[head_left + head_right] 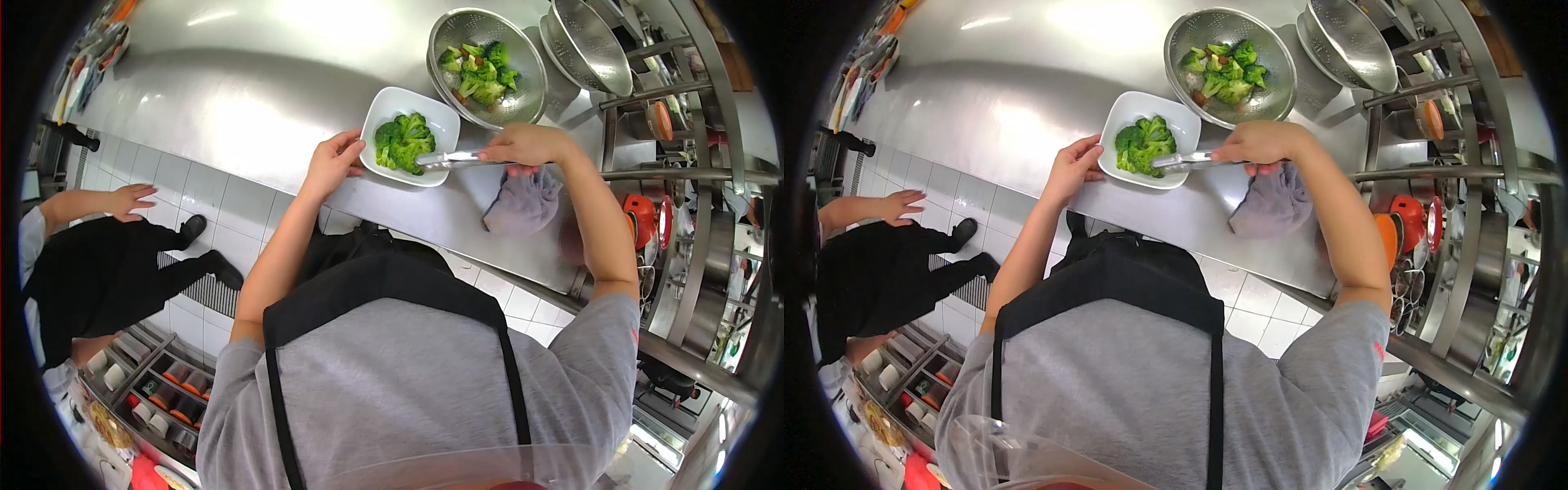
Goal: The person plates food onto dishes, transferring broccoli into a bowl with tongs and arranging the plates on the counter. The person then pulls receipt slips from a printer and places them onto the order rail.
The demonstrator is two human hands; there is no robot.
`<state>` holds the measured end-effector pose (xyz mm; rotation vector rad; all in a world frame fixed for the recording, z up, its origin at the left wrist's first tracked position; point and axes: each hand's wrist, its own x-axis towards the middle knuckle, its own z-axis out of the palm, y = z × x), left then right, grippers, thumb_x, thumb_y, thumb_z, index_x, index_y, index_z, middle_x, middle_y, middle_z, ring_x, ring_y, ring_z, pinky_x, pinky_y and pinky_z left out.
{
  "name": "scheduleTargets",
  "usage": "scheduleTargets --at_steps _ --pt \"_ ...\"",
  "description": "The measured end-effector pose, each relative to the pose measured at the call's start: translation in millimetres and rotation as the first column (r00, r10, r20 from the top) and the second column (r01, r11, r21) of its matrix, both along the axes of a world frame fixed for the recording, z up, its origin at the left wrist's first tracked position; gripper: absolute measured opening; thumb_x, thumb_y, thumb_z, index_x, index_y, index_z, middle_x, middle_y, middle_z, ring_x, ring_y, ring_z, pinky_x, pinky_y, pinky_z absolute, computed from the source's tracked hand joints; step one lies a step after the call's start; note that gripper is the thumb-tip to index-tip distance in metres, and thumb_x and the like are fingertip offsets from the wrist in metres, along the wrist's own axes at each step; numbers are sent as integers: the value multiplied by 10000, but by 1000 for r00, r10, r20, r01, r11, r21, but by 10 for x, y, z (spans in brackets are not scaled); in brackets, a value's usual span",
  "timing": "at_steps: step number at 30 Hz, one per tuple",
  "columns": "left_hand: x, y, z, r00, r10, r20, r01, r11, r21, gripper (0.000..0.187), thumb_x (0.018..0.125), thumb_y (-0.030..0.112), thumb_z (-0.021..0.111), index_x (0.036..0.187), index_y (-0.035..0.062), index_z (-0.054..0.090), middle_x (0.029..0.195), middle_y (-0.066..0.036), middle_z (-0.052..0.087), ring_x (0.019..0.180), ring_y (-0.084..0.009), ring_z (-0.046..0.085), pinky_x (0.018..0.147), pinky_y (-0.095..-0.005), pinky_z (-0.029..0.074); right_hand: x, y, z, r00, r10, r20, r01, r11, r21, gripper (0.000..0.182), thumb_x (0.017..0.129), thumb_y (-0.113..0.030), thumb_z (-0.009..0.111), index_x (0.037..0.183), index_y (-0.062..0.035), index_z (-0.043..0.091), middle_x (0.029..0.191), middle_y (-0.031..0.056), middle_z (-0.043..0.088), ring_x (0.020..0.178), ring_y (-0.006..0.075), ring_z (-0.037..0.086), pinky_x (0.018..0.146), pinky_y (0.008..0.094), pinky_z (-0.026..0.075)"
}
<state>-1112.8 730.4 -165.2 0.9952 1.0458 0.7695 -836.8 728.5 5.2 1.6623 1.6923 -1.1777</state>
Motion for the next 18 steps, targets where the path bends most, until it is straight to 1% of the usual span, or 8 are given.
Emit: scheduleTargets --at_steps 3,5,6,7,8,12,14,18 --pt "-22 18 -34 999 -36 -25 36 999 7 343 830 170 524 1134 14 489 866 -42 577 683 -79 555 583 -207 490 243 -13 416 997 21 78 -31 992 124 411 792 -435 517 900 -49 612 586 42 550 473 97 520 397 215 405" --pt "-11 14 -10 1000 -18 -18 18 1000 4 331 826 166 527 1117 11 503 828 -34 570 663 -77 540 569 -207 485 425 -21 685 992 -114 50 89 933 348 376 756 -417 568 895 -72 622 629 59 569 565 145 565 471 244 443" --pt "-3 8 -1 1000 3 -13 -3 1000 -1 320 821 163 530 1100 7 517 790 -26 563 644 -75 526 554 -207 481 564 -22 633 992 -117 52 91 933 348 376 756 -417 568 895 -72 622 629 59 569 565 145 565 471 244 443" --pt "4 6 2 1000 1 -11 -1 1000 1 320 821 163 530 1100 7 517 790 -26 563 644 -75 526 554 -207 481 726 6 485 966 -7 258 -159 772 616 359 732 -393 596 929 -94 615 656 58 565 610 171 567 516 270 450" --pt "2 5 3 1000 0 -6 0 1000 -3 318 822 164 530 1099 8 519 788 -25 563 643 -73 525 554 -206 481 813 20 353 880 26 474 -421 504 754 360 708 -369 624 963 -116 608 684 57 560 655 198 568 562 296 458" --pt "-7 -5 10 1000 -2 3 2 1000 -16 318 824 167 531 1101 12 518 795 -23 565 641 -67 527 555 -204 481 946 46 53 777 110 620 -613 358 705 395 681 -354 626 1021 -159 576 792 60 553 716 226 575 620 347 462" --pt "-19 1 25 1000 -23 -12 23 1000 -16 328 828 169 526 1116 14 504 843 -30 571 668 -74 543 573 -206 485 1034 91 -73 711 152 686 -701 94 706 422 696 -317 606 1089 -183 529 777 47 557 732 219 574 607 351 457" --pt "-24 12 17 998 -51 -24 51 999 -12 342 833 171 520 1134 12 485 886 -36 575 697 -77 556 594 -207 488 1076 117 -141 670 195 716 -741 127 659 425 704 -329 595 1100 -195 518 791 48 561 746 220 575 603 351 452"
